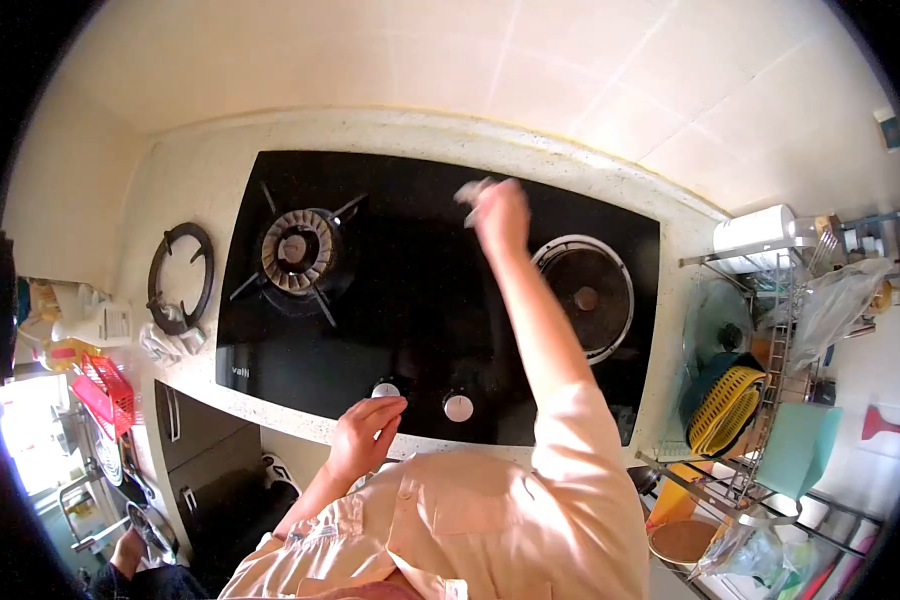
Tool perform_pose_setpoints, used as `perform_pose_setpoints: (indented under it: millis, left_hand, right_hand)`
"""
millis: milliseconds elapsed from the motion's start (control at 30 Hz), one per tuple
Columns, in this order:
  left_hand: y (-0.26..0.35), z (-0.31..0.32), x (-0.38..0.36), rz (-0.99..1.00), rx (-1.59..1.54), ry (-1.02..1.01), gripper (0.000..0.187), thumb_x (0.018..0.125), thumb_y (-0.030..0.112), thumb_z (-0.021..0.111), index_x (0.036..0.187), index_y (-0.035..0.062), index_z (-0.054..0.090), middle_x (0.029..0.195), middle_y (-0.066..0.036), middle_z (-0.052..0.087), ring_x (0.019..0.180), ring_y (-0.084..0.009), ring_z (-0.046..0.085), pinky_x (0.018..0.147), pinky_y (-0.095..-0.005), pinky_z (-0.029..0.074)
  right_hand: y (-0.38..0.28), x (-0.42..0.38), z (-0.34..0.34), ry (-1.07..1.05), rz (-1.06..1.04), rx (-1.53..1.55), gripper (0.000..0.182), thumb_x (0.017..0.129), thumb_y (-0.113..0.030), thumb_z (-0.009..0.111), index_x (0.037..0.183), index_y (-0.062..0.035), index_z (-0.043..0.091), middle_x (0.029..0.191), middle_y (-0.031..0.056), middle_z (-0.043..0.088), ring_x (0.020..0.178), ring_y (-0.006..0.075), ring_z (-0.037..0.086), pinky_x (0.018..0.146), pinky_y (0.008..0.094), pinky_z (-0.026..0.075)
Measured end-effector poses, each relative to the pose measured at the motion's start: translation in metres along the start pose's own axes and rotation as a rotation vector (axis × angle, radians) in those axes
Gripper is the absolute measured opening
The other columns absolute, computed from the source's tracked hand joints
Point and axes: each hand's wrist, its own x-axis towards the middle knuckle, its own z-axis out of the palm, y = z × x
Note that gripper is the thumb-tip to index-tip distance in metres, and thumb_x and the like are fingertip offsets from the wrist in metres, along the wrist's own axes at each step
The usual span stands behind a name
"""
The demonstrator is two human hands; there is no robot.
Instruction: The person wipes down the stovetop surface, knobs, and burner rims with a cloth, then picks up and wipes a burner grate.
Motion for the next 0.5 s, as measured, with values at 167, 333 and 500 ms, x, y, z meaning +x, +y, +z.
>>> perform_pose_setpoints:
  millis: [167, 333, 500]
  left_hand:
    - [-0.011, -0.001, -0.008, -0.030, -0.001, -0.008, 0.019, 0.077, 0.000, 0.063, 0.096, 0.0015, 0.066, 0.098, -0.012, 0.066, 0.085, -0.0298, 0.064, 0.074, -0.0357, 0.052]
    - [-0.010, -0.014, -0.010, 0.003, -0.003, 0.005, 0.020, 0.076, -0.001, 0.063, 0.096, 0.0010, 0.066, 0.098, -0.013, 0.066, 0.085, -0.0305, 0.064, 0.074, -0.0361, 0.052]
    - [-0.011, -0.010, -0.013, -0.023, 0.018, -0.009, 0.021, 0.076, 0.000, 0.064, 0.097, 0.0017, 0.066, 0.098, -0.013, 0.065, 0.085, -0.0300, 0.063, 0.074, -0.0360, 0.051]
  right_hand:
    - [0.021, -0.009, 0.052, 0.159, -0.319, -0.493, 0.013, 0.081, -0.009, 0.054, 0.070, -0.0017, 0.055, 0.072, 0.0146, 0.059, 0.070, 0.0305, 0.060, 0.064, 0.0402, 0.049]
    - [0.031, 0.025, -0.012, 0.119, 0.008, -0.223, 0.023, 0.085, -0.007, 0.046, 0.069, -0.0003, 0.061, 0.068, 0.0133, 0.064, 0.054, 0.0180, 0.060, 0.047, 0.0295, 0.049]
    - [-0.008, -0.021, 0.069, 0.015, -0.307, -0.406, 0.012, 0.078, -0.004, 0.054, 0.066, -0.0053, 0.058, 0.070, 0.0134, 0.057, 0.061, 0.0254, 0.058, 0.057, 0.0395, 0.048]
